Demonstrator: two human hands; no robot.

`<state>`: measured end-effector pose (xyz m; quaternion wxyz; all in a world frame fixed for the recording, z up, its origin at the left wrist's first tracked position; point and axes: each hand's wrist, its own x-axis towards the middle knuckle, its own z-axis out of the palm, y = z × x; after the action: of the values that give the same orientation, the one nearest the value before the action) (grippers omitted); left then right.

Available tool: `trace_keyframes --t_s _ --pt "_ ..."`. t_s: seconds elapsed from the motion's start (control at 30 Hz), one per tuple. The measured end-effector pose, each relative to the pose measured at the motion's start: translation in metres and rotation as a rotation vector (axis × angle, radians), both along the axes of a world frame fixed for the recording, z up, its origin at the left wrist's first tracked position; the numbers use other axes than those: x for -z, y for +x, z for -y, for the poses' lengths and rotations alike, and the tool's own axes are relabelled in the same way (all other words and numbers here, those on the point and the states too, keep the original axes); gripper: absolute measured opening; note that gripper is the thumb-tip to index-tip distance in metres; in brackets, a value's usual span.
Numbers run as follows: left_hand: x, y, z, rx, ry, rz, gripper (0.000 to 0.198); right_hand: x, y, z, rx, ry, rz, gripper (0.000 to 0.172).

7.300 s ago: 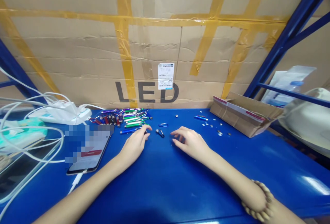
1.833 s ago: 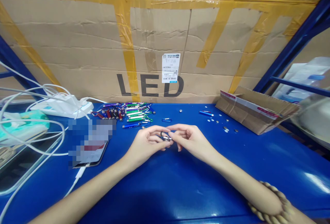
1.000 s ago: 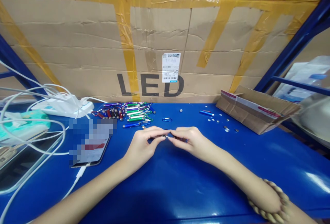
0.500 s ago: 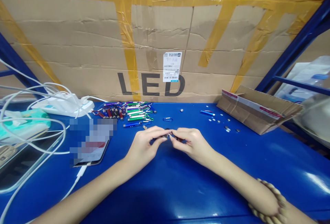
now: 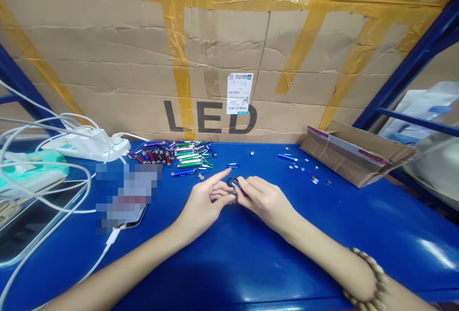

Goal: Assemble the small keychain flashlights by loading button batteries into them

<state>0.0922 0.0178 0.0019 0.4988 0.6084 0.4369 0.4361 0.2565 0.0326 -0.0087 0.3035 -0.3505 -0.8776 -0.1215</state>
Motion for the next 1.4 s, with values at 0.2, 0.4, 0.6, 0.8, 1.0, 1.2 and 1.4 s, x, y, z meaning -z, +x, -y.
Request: trace_keyframes --t_s 0.2,0.4,0.6,0.8,1.0,1.2,1.4 --pt "0.009 0.002 0.000 0.088 0.045 -0.220 0.055 -0.016 0.012 -0.014 0.275 -0.258 0.041 0.031" --pt "0.023 -0.004 -0.009 0.032 0.347 -0.540 0.046 -0.018 0.051 -0.045 0.733 -0.497 0.186 0.031" --pt "0.012 -0.017 -0.017 -0.066 0.463 -0.698 0.045 -0.014 0.070 -0.054 0.923 -0.443 0.158 0.030" --pt "-0.005 -0.033 -0.025 -0.048 0.447 -0.973 0.030 -0.015 0.059 -0.047 0.664 -0.359 0.032 0.035" --pt "0.002 -0.034 -0.030 -0.094 0.435 -0.847 0.010 -0.006 0.013 -0.017 -0.043 -0.520 -0.037 0.029" --pt "-0.019 -0.037 -0.031 -0.383 0.319 -0.310 0.021 0.011 0.008 -0.025 -0.016 -0.476 -0.004 0.021" --pt "-0.026 -0.037 -0.027 -0.470 0.359 -0.032 0.026 0.006 0.007 -0.040 0.142 -0.300 0.087 0.021"
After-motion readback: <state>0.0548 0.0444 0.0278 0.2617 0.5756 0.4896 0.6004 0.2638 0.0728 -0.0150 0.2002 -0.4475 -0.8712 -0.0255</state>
